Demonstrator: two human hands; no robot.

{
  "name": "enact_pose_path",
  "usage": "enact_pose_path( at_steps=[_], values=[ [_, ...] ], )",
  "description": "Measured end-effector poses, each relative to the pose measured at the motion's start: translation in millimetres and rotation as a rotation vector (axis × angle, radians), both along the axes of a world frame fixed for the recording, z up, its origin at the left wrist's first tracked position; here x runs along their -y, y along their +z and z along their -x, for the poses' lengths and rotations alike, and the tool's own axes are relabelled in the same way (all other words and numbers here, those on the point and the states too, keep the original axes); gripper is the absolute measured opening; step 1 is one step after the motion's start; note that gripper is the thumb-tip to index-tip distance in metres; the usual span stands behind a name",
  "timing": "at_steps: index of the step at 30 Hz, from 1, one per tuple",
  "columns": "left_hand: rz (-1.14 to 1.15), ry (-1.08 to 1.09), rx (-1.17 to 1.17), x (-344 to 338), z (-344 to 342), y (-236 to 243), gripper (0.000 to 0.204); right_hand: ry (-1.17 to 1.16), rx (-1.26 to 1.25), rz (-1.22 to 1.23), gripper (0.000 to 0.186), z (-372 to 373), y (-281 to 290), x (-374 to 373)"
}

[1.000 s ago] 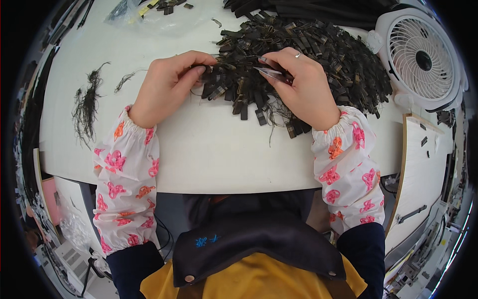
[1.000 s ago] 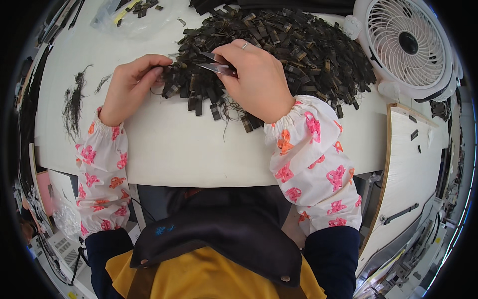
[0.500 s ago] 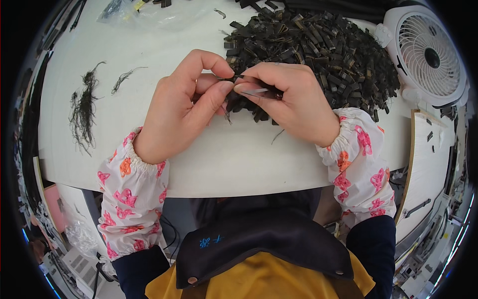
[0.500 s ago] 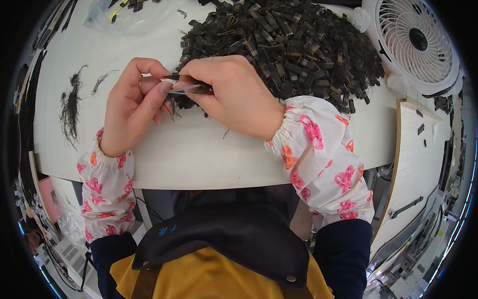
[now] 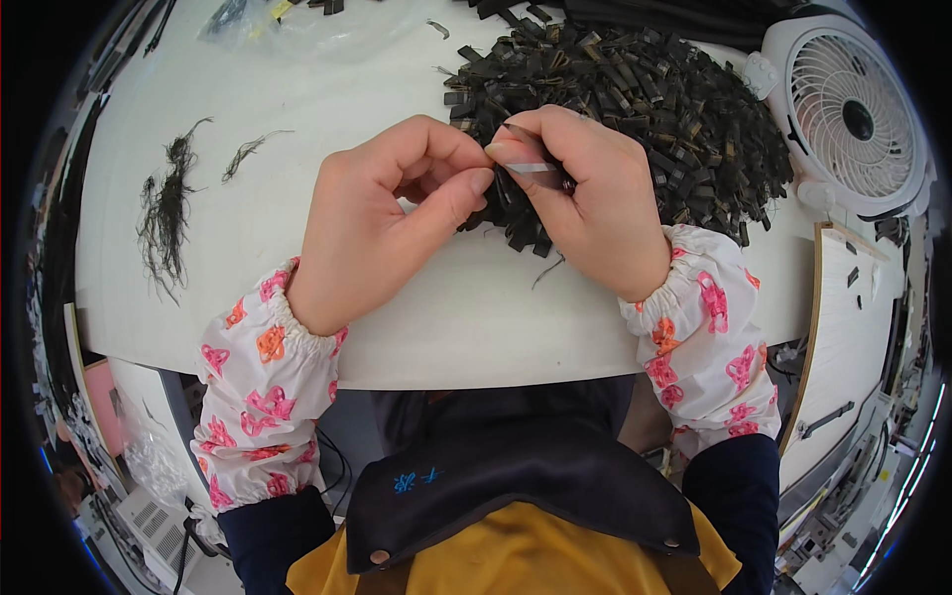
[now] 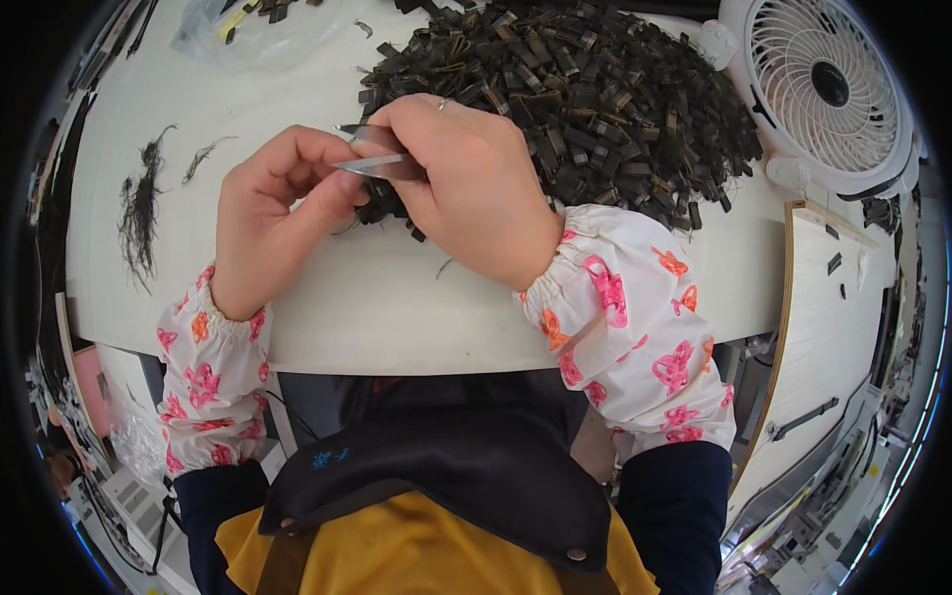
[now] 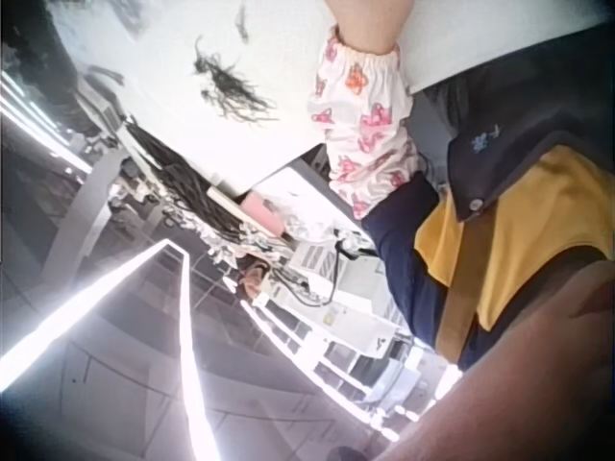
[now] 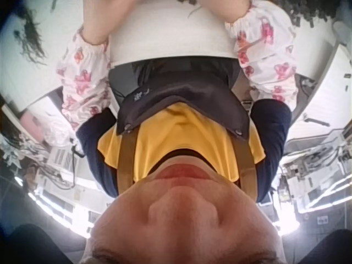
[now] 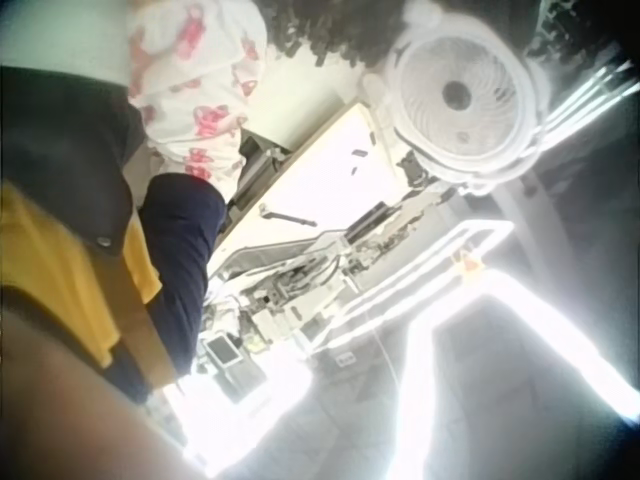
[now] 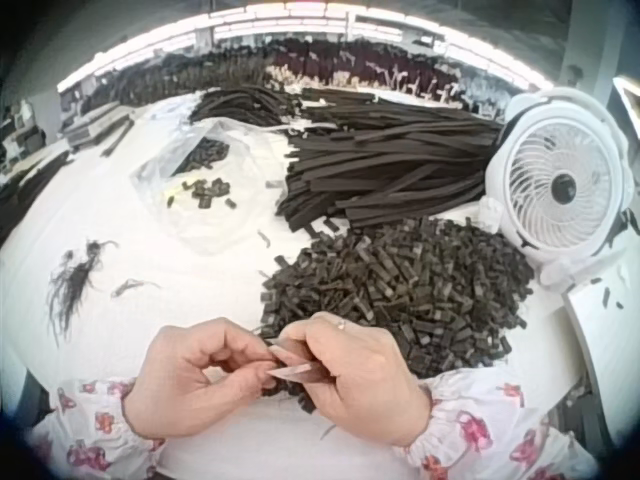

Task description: Trimming excess thread or material from small black leather pieces using thread snips.

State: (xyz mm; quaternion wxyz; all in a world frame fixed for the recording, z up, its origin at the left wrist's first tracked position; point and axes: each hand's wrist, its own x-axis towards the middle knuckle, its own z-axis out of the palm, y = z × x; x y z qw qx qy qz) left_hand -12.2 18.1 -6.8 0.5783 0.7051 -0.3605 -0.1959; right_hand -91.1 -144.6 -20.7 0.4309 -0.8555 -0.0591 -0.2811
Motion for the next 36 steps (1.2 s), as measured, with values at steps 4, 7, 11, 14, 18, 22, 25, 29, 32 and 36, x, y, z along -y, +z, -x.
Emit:
enact_pose_path(
  at_steps=[4, 7, 11, 14, 18, 22, 25, 29, 32, 36],
  values=[
    [-0.011, -0.015, -0.144, 1.8, -3.8, -0.1, 0.014, -0.019, -0.002, 0.037, 0.012, -0.5, 2.1, 2.4],
    [0.062, -0.030, -0.130, 5.4, 1.4, -2.7, 0.017, -0.029, 0.012, 0.022, 0.011, -1.0, -0.3, -1.8],
    [0.106, -0.028, -0.236, 6.4, 2.1, -0.2, 0.019, -0.017, -0.019, 0.114, 0.014, 1.7, 0.4, 1.9],
    [0.010, -0.030, -0.104, -0.1, 0.5, 9.5, 0.021, 0.117, -0.002, -0.345, 0.033, -5.2, -4.6, -0.8],
    [-0.009, -0.105, 0.339, -1.3, -2.9, 10.3, 0.027, 0.343, -0.222, -0.212, 0.027, -0.5, -2.3, 3.7],
    [-0.105, -0.042, 0.414, -14.0, -14.5, 16.3, 0.030, 0.179, -0.466, -0.044, 0.013, 2.6, 16.6, 14.9],
    [-0.181, -0.128, 0.278, -13.0, -19.6, 10.8, 0.020, 0.135, -0.226, 0.027, 0.009, 3.6, 10.7, 18.3],
    [-0.194, -0.183, 0.065, -11.6, -21.1, 12.7, 0.009, 0.107, -0.135, 0.071, 0.010, 2.7, 8.9, 16.4],
    [-0.216, -0.195, -0.016, -10.4, -25.7, 13.8, 0.009, 0.084, -0.069, 0.064, 0.009, 1.4, 8.2, 17.5],
    [-0.072, -0.056, -0.110, -11.5, -30.2, 3.5, 0.015, 0.035, 0.066, 0.090, 0.016, -1.9, 2.6, 13.6]
  ],
)
